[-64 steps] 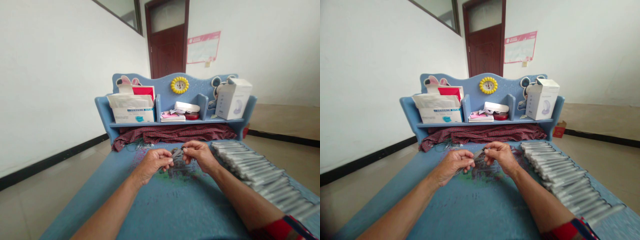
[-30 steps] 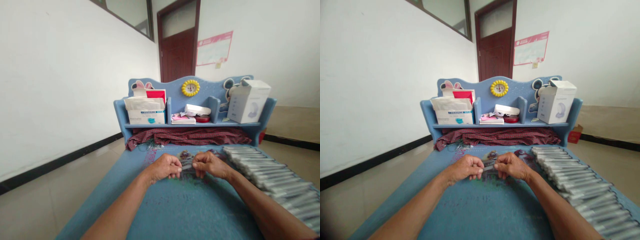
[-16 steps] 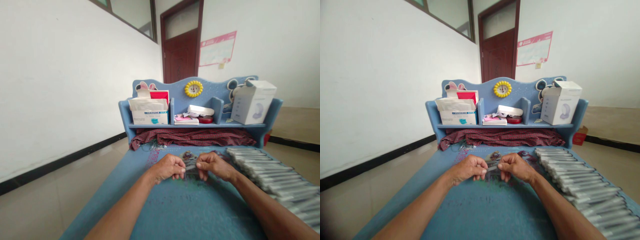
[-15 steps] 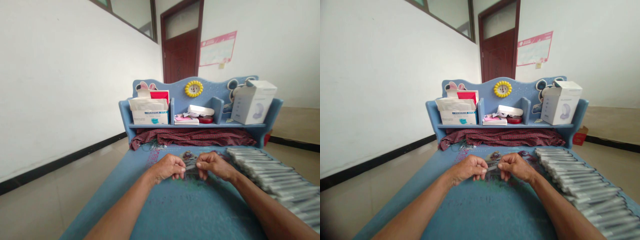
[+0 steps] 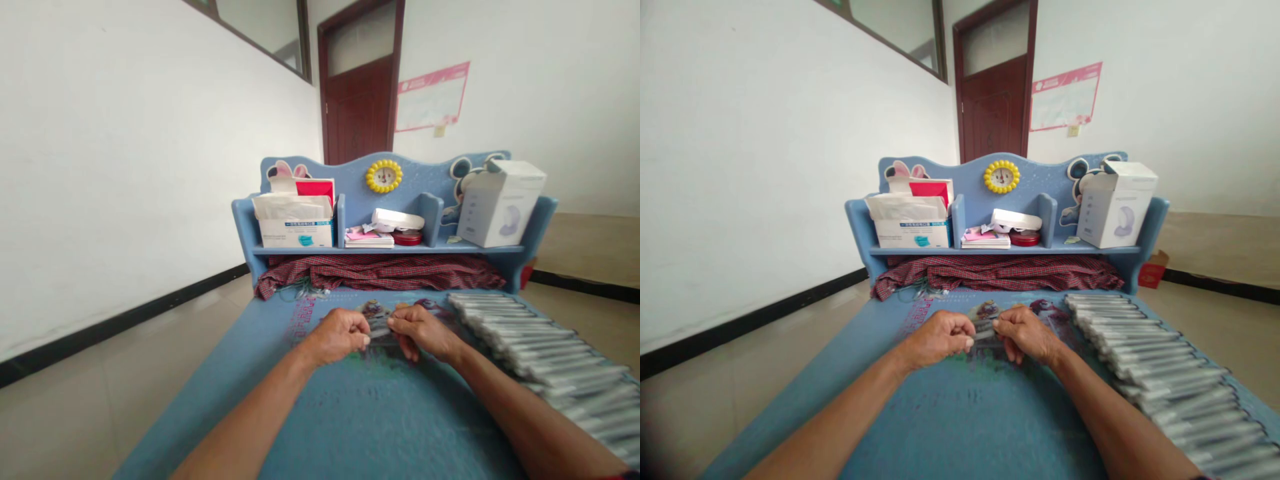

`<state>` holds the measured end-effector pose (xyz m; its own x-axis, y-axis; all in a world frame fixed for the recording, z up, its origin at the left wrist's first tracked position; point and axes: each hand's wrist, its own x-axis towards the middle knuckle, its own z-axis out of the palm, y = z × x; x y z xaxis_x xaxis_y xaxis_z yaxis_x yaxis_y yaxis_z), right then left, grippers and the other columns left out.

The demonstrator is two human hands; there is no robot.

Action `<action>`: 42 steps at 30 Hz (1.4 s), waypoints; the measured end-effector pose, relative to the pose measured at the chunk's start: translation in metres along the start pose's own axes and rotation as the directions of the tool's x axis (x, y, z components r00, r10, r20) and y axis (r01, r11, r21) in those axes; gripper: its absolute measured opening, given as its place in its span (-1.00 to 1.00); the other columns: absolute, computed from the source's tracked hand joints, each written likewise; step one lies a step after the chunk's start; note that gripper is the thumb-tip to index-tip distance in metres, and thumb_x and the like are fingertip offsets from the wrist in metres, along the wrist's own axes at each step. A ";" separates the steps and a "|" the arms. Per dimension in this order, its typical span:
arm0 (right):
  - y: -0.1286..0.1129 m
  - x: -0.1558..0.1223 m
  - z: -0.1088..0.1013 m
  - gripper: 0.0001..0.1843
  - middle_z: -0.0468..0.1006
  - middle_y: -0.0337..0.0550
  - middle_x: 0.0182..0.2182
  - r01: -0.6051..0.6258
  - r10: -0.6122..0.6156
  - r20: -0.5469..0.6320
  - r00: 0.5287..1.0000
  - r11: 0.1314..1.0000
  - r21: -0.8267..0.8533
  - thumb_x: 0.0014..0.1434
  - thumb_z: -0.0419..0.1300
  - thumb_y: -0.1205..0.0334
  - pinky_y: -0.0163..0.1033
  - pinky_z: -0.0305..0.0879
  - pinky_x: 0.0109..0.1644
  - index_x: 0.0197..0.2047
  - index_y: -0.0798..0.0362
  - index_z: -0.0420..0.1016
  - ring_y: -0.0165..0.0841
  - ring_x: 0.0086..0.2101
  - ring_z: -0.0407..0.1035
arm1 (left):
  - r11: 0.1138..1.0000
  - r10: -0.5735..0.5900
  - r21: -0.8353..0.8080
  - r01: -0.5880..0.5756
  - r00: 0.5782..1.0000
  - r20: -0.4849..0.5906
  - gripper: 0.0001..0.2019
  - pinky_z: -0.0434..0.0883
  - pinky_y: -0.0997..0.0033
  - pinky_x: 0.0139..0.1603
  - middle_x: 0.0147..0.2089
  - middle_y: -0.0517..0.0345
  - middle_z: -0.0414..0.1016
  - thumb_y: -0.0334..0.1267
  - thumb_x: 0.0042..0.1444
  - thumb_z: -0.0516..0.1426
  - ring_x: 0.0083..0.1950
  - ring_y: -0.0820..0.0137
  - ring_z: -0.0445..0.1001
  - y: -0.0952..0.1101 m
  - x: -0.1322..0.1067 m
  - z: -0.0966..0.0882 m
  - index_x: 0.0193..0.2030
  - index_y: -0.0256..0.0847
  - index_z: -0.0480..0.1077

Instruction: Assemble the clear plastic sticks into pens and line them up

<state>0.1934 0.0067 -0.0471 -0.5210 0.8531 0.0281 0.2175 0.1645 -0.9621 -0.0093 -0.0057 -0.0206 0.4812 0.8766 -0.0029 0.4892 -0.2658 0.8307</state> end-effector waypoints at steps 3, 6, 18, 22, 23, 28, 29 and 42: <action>0.002 0.001 0.002 -0.63 0.23 -0.38 -0.89 -0.047 0.048 -0.032 0.998 0.999 0.020 0.09 0.03 0.01 -0.45 -0.09 -0.80 -0.62 0.07 0.19 -0.55 -0.87 0.02 | 0.966 0.097 0.245 -0.082 0.994 -0.050 -0.90 0.13 0.56 -0.49 -0.59 0.30 0.26 -0.31 -0.09 0.08 -0.52 0.53 0.23 0.002 0.000 0.001 -0.44 -0.27 0.39; 0.005 0.004 0.005 -0.63 0.17 -0.40 -0.92 -0.071 0.076 -0.075 0.994 0.995 0.065 0.08 0.03 0.02 -0.44 -0.17 -0.83 -0.63 0.06 0.17 -0.55 -0.89 -0.04 | 0.880 0.211 0.446 -0.163 0.975 -0.062 -0.89 0.16 0.54 -0.41 -0.52 0.25 0.33 -0.33 -0.02 0.04 -0.44 0.48 0.29 0.004 -0.002 0.001 -0.42 -0.24 0.39; 0.006 0.006 -0.006 -0.60 0.45 -0.28 -0.68 0.028 -0.029 -0.048 0.998 0.999 -0.018 -0.01 0.13 -0.10 -0.43 0.18 -0.63 -0.40 0.12 0.31 -0.49 -0.70 0.30 | 0.890 0.203 0.433 -0.145 0.975 -0.092 -0.87 0.10 0.55 -0.48 -0.57 0.28 0.25 -0.29 0.01 0.02 -0.50 0.50 0.24 0.001 -0.001 -0.002 -0.43 -0.23 0.36; 0.005 0.003 -0.008 -0.64 0.45 -0.29 -0.68 0.074 -0.074 -0.014 0.997 0.997 0.025 0.00 0.14 -0.06 -0.41 0.20 -0.60 -0.43 0.11 0.30 -0.50 -0.68 0.30 | 0.919 0.177 0.369 -0.137 0.981 -0.077 -0.87 0.10 0.56 -0.50 -0.59 0.29 0.25 -0.29 0.00 0.03 -0.52 0.51 0.22 0.003 -0.001 -0.004 -0.43 -0.24 0.37; 0.004 0.002 -0.007 -0.64 0.44 -0.29 -0.69 0.075 -0.075 0.005 0.997 0.997 0.031 0.00 0.14 -0.06 -0.41 0.19 -0.60 -0.46 0.11 0.29 -0.50 -0.69 0.29 | 0.921 0.176 0.364 -0.140 0.982 -0.067 -0.87 0.10 0.56 -0.49 -0.59 0.29 0.26 -0.29 0.00 0.03 -0.52 0.51 0.23 0.004 -0.001 -0.004 -0.42 -0.25 0.38; 0.000 0.000 -0.003 -0.59 0.32 -0.34 -0.84 -0.006 0.002 0.049 0.999 0.996 0.089 0.08 0.02 -0.08 -0.43 0.03 -0.74 -0.59 0.07 0.18 -0.52 -0.83 0.12 | 0.864 0.274 0.450 -0.225 0.961 -0.047 -0.88 0.15 0.53 -0.39 -0.50 0.24 0.34 -0.32 0.00 0.03 -0.43 0.48 0.30 0.008 -0.003 -0.004 -0.40 -0.23 0.39; -0.001 0.001 -0.002 -0.59 0.28 -0.36 -0.87 -0.029 0.026 0.034 0.999 0.995 0.099 0.10 0.00 -0.08 -0.43 -0.03 -0.76 -0.59 0.06 0.17 -0.52 -0.86 0.08 | 0.851 0.300 0.465 -0.245 0.953 -0.049 -0.89 0.15 0.52 -0.36 -0.47 0.22 0.36 -0.33 0.01 0.03 -0.40 0.46 0.31 0.009 -0.003 -0.003 -0.40 -0.22 0.39; -0.003 0.001 -0.002 -0.57 0.34 -0.32 -0.80 0.066 -0.068 -0.050 0.996 0.997 -0.033 0.05 0.08 -0.08 -0.44 0.09 -0.70 -0.63 0.08 0.22 -0.54 -0.78 0.17 | 0.923 0.203 0.346 -0.171 0.977 -0.058 -0.91 0.18 0.55 -0.47 -0.53 0.26 0.30 -0.33 0.02 0.04 -0.48 0.51 0.26 0.003 0.001 -0.001 -0.38 -0.25 0.35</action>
<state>0.1937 0.0081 -0.0438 -0.4926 0.8637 0.1071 0.2095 0.2371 -0.9486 -0.0081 -0.0051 -0.0177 0.5275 0.8262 0.1979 0.6207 -0.5338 0.5742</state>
